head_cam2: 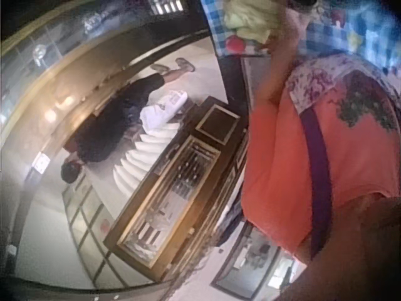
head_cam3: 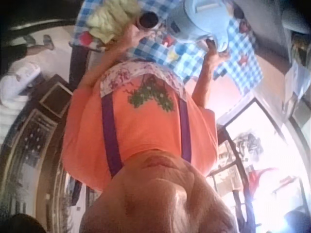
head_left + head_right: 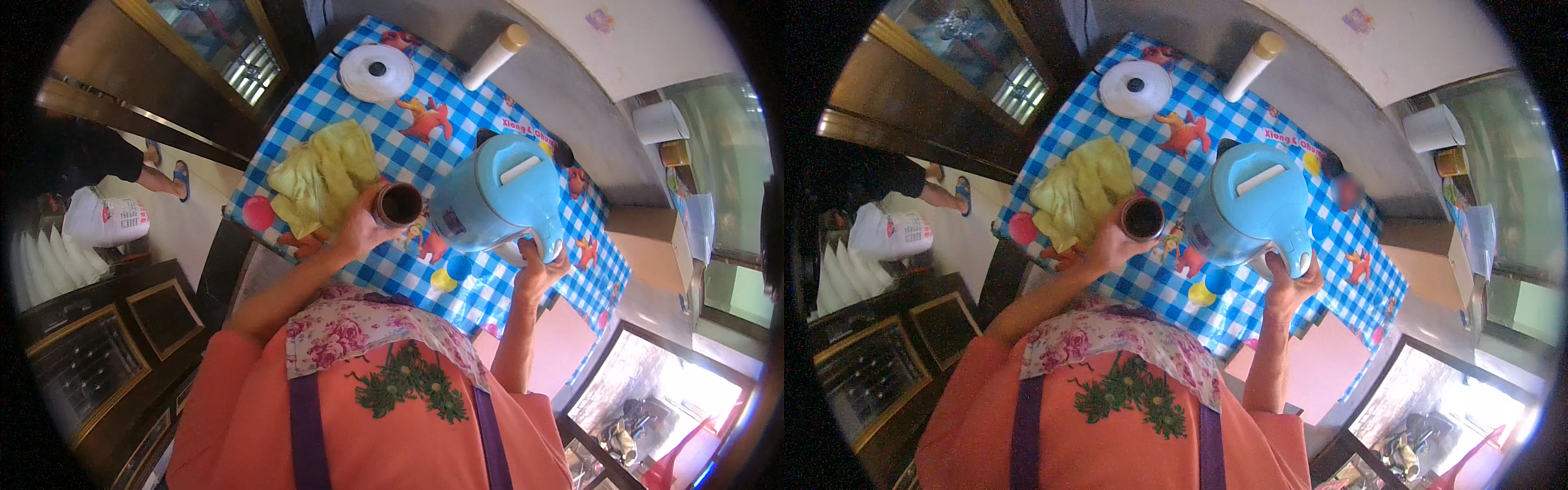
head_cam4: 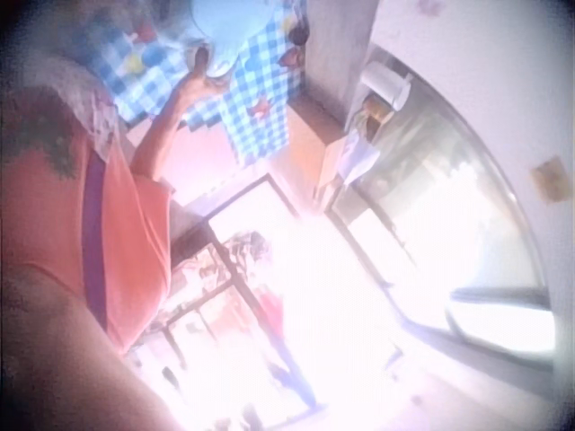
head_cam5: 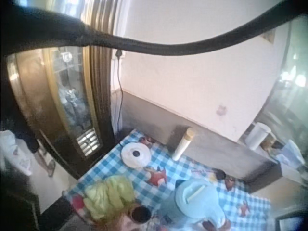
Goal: The person washes a small brown container, wipes a stainless steel table with a cloth, and then sprinkles flour from a bin onto the table surface.
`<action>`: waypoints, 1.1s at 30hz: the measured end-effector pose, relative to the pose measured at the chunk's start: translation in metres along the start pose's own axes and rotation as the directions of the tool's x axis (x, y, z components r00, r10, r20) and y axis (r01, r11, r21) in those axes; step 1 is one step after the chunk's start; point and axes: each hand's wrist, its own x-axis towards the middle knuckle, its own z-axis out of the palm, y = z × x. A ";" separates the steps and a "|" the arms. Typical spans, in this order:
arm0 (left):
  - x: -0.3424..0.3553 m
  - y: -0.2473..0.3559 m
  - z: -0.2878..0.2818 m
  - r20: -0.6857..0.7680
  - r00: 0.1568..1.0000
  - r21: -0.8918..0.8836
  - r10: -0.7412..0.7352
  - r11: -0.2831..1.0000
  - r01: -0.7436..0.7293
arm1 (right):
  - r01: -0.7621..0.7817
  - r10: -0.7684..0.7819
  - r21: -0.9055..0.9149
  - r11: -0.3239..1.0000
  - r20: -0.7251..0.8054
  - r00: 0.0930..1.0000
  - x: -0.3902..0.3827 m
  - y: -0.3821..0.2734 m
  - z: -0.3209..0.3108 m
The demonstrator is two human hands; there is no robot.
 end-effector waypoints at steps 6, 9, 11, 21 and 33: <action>0.023 0.000 0.008 -0.019 0.998 0.102 0.054 0.993 -0.052 | -0.081 0.081 -0.043 0.996 0.007 0.997 -0.013 -0.019 -0.043; 0.024 -0.007 0.010 0.024 0.999 0.059 0.028 0.998 -0.029 | -0.045 0.046 -0.036 0.998 0.025 0.999 -0.018 -0.027 -0.061; 0.023 -0.014 0.010 0.030 0.999 0.050 0.032 0.998 -0.033 | -0.064 0.067 -0.055 0.996 0.051 0.996 -0.021 -0.043 -0.063; -0.001 -0.003 -0.009 -0.087 0.985 0.130 0.152 0.982 -0.140 | 0.007 0.018 -0.153 0.988 0.166 0.986 -0.034 -0.064 -0.066; -0.055 -0.007 -0.123 -0.620 0.778 0.148 0.101 0.989 -0.011 | 0.130 -0.034 -0.285 0.950 0.319 0.947 -0.034 -0.084 -0.045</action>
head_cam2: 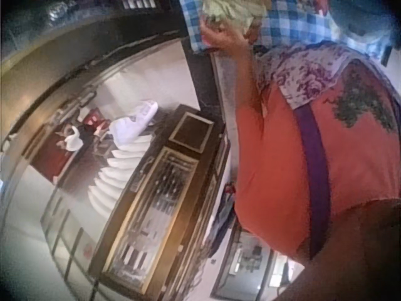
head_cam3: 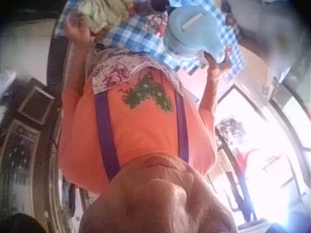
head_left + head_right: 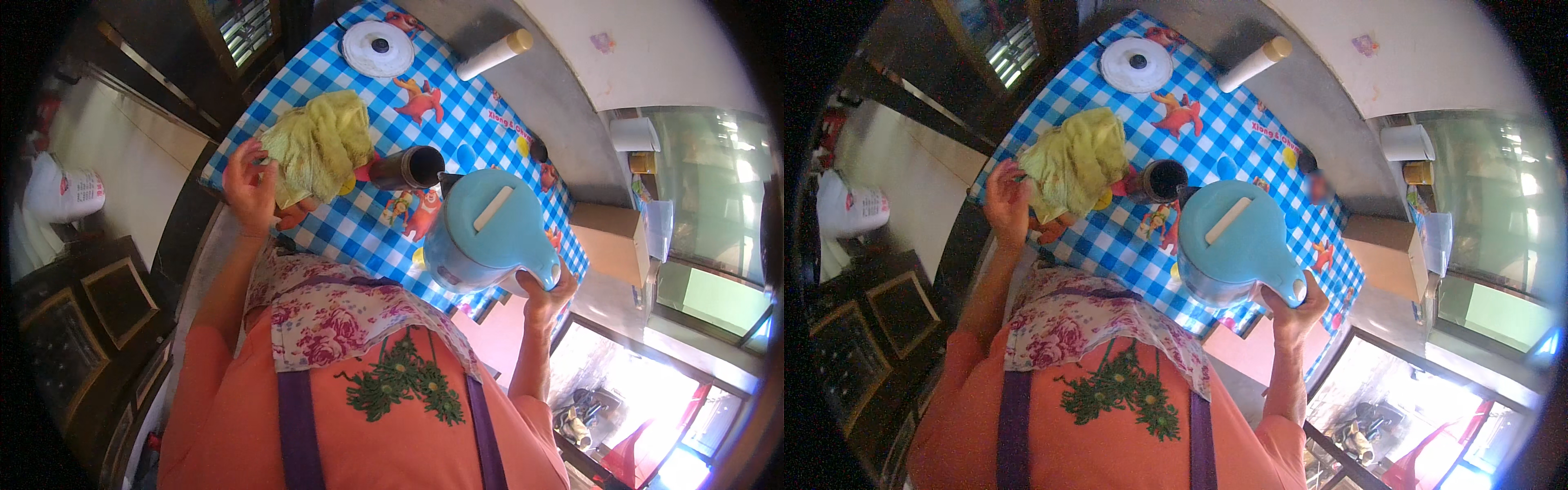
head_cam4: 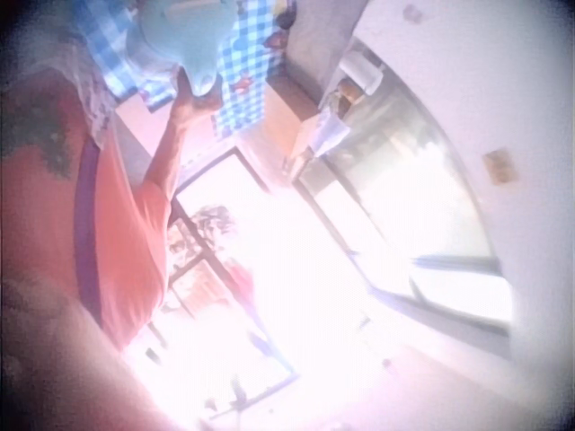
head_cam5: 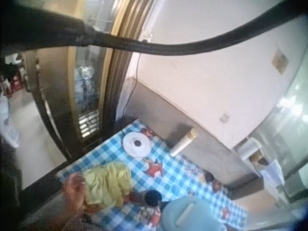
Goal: The person washes a small brown container, wipes a stainless steel table with a cloth, and then sprinkles flour from a bin onto the table surface.
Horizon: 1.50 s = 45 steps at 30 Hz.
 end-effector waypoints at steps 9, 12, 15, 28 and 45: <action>0.000 -0.028 -0.023 -0.104 0.992 0.107 -0.077 0.990 0.088 | -0.004 0.007 -0.073 0.997 0.047 0.999 -0.003 -0.019 0.008; 0.003 -0.039 -0.013 -0.154 0.986 0.127 -0.061 0.989 0.082 | -0.034 0.041 -0.096 0.995 0.072 0.997 -0.002 -0.018 0.003; -0.002 -0.070 -0.018 -0.164 0.982 -0.025 -0.096 0.995 0.093 | 0.018 -0.011 -0.107 0.994 0.070 0.998 -0.001 -0.012 -0.002; -0.012 -0.116 -0.031 -0.141 0.969 -0.003 -0.202 0.979 0.204 | -0.039 0.083 -0.290 0.956 0.141 0.987 0.006 -0.026 -0.004; -0.008 -0.064 -0.013 -0.144 0.988 0.173 -0.059 0.981 0.084 | -0.033 0.042 -0.164 0.986 0.052 0.998 0.005 -0.030 0.004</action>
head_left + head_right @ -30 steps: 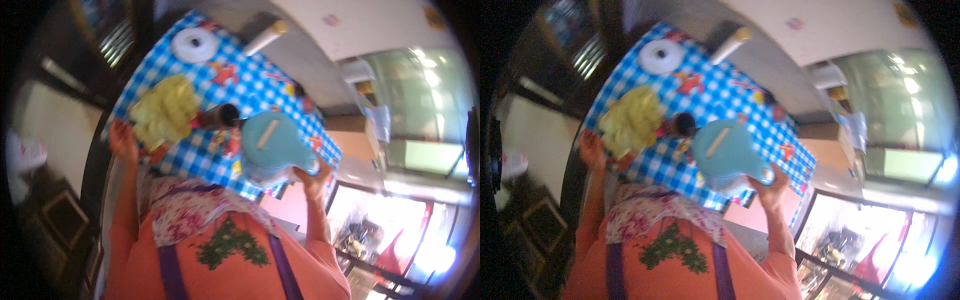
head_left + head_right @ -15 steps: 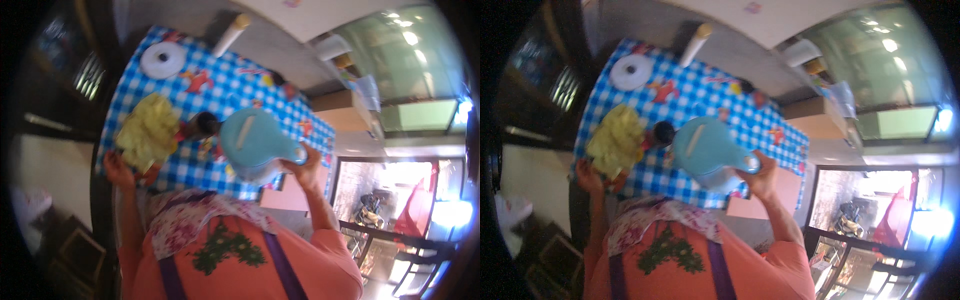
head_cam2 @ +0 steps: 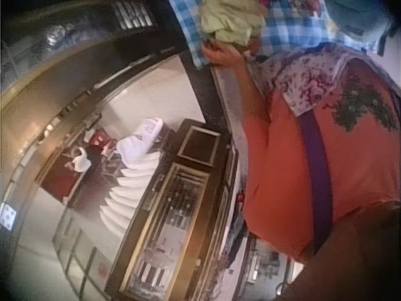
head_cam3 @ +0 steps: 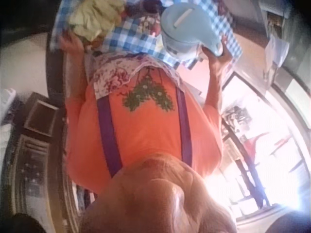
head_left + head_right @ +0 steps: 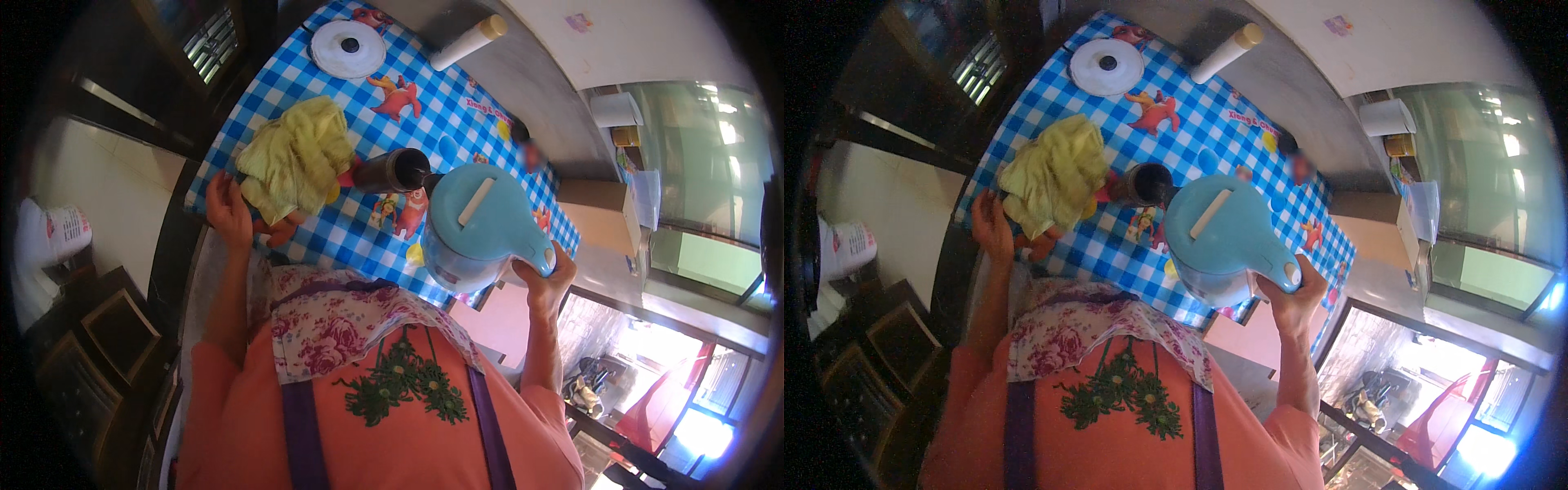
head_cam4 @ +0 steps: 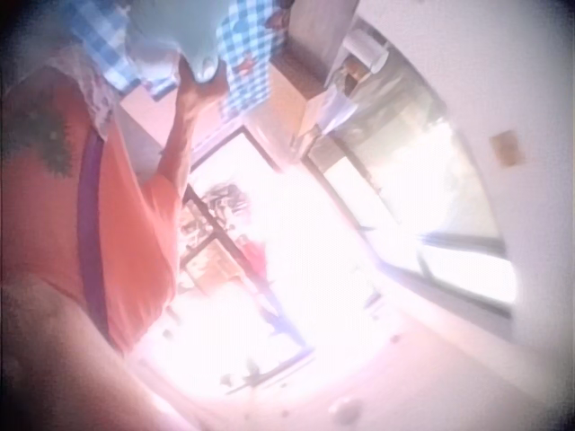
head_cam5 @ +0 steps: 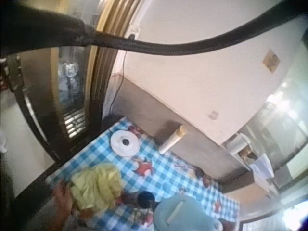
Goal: The person washes a small brown container, wipes a stainless steel table with a cloth, and then sprinkles flour from a bin onto the table surface.
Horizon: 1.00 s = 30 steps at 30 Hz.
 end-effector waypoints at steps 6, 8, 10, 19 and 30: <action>-0.001 -0.009 -0.001 0.009 1.000 0.020 0.006 1.000 -0.006 | -0.012 0.012 0.027 1.000 -0.001 1.000 0.003 0.003 -0.003; 0.000 -0.008 -0.002 0.012 1.000 0.052 0.002 0.999 -0.002 | -0.015 0.015 0.024 1.000 0.002 1.000 0.003 0.003 -0.004; 0.001 -0.006 0.000 0.004 1.000 0.077 -0.015 0.997 0.015 | -0.025 0.025 0.020 0.999 -0.001 1.000 0.003 0.001 -0.005; 0.002 -0.013 -0.002 0.008 0.999 0.120 0.042 0.992 -0.042 | 0.010 -0.010 0.014 1.000 0.009 1.000 0.006 0.001 -0.005; 0.002 -0.010 -0.001 0.009 0.999 0.142 0.049 0.989 -0.050 | 0.028 -0.028 -0.025 0.999 0.023 0.999 0.007 0.005 -0.009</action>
